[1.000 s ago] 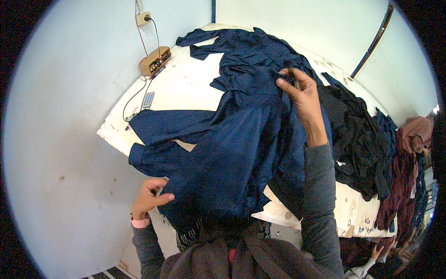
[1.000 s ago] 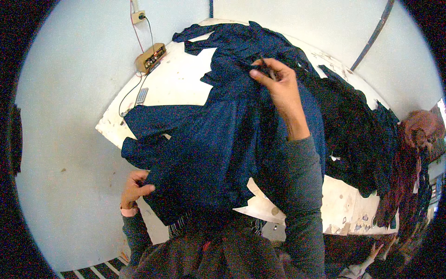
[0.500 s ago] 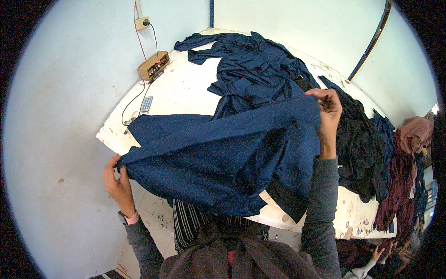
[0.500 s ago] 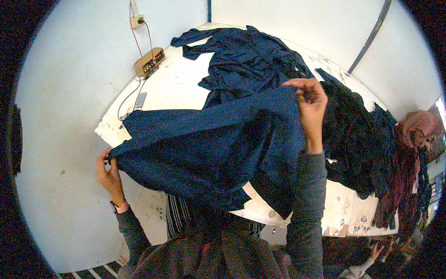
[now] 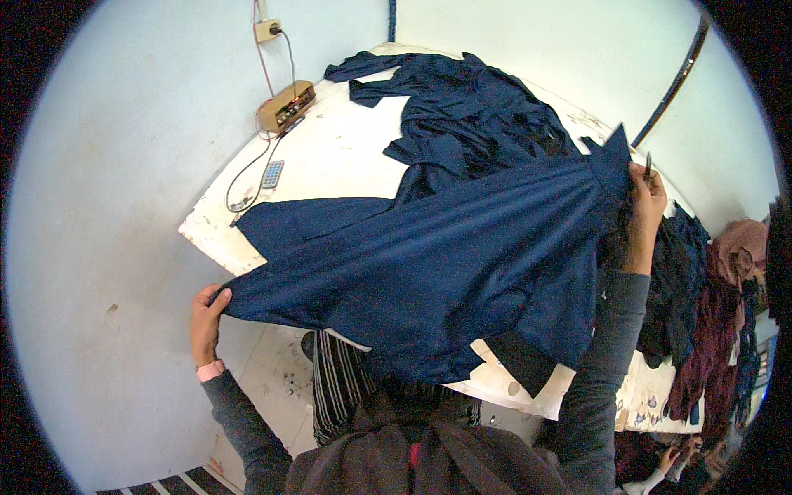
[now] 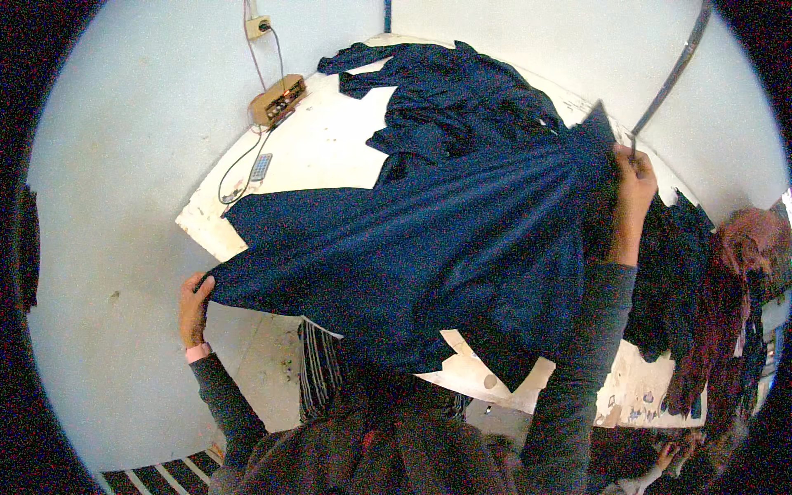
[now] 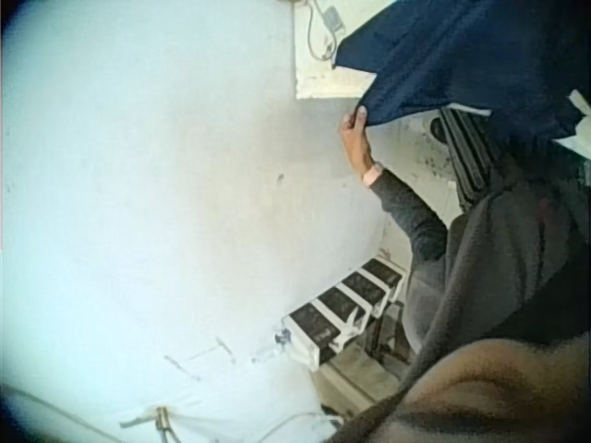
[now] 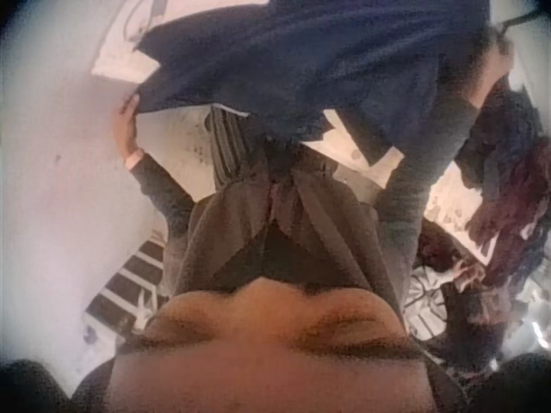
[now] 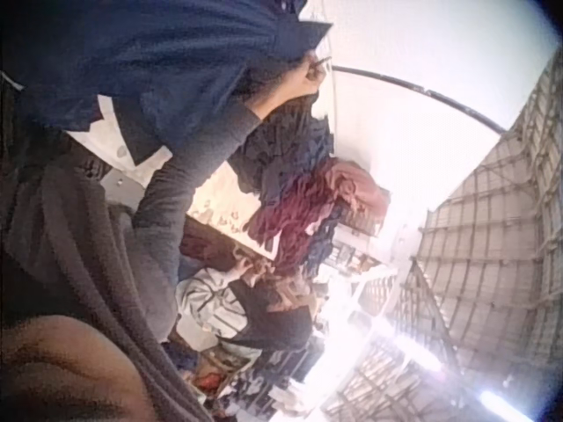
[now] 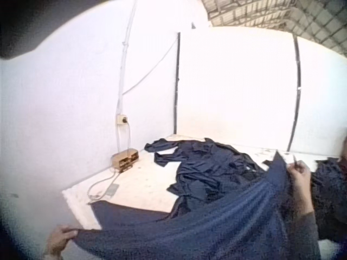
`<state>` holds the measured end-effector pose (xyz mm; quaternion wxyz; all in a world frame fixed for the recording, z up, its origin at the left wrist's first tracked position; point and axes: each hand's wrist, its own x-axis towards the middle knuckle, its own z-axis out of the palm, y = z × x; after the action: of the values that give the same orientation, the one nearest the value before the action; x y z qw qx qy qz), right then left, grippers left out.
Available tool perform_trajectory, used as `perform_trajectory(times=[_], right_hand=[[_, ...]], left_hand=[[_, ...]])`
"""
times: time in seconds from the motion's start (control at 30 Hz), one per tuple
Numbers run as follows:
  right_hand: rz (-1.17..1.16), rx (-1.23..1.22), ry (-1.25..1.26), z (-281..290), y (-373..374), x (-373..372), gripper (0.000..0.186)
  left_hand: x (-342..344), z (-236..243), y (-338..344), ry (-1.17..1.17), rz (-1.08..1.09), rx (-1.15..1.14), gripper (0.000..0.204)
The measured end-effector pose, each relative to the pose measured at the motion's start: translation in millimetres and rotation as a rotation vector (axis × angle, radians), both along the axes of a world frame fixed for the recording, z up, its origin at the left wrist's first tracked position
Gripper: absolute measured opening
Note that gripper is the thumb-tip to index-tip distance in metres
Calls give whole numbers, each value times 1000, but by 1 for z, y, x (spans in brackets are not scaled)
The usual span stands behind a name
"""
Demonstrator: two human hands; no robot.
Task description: The person uses a small blade to cut a dark blue long-sleeved shirt on a white table. They repeatedly lift, fold, and cut sections of the fabric, including the sleeves and body, while other garments lie nearby.
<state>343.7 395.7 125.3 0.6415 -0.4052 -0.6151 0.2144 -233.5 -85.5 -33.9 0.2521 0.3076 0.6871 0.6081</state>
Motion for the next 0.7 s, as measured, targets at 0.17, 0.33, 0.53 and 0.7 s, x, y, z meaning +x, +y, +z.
perform_trajectory(times=[0.17,0.33,0.53,0.7], right_hand=[[-650,-91,-715,-21,-4,17,19],[-47,-51,-713,-40,-114,-101,23],[795,-138,-528,-21,-246,-204,39],[841,66,-665,-36,-264,-228,27]], left_hand=[[63,22,35,-326,123,111,13],[141,43,62,-210,-62,156,32],[196,70,90,-115,-292,38,27],[212,63,89,-155,-374,110,15]])
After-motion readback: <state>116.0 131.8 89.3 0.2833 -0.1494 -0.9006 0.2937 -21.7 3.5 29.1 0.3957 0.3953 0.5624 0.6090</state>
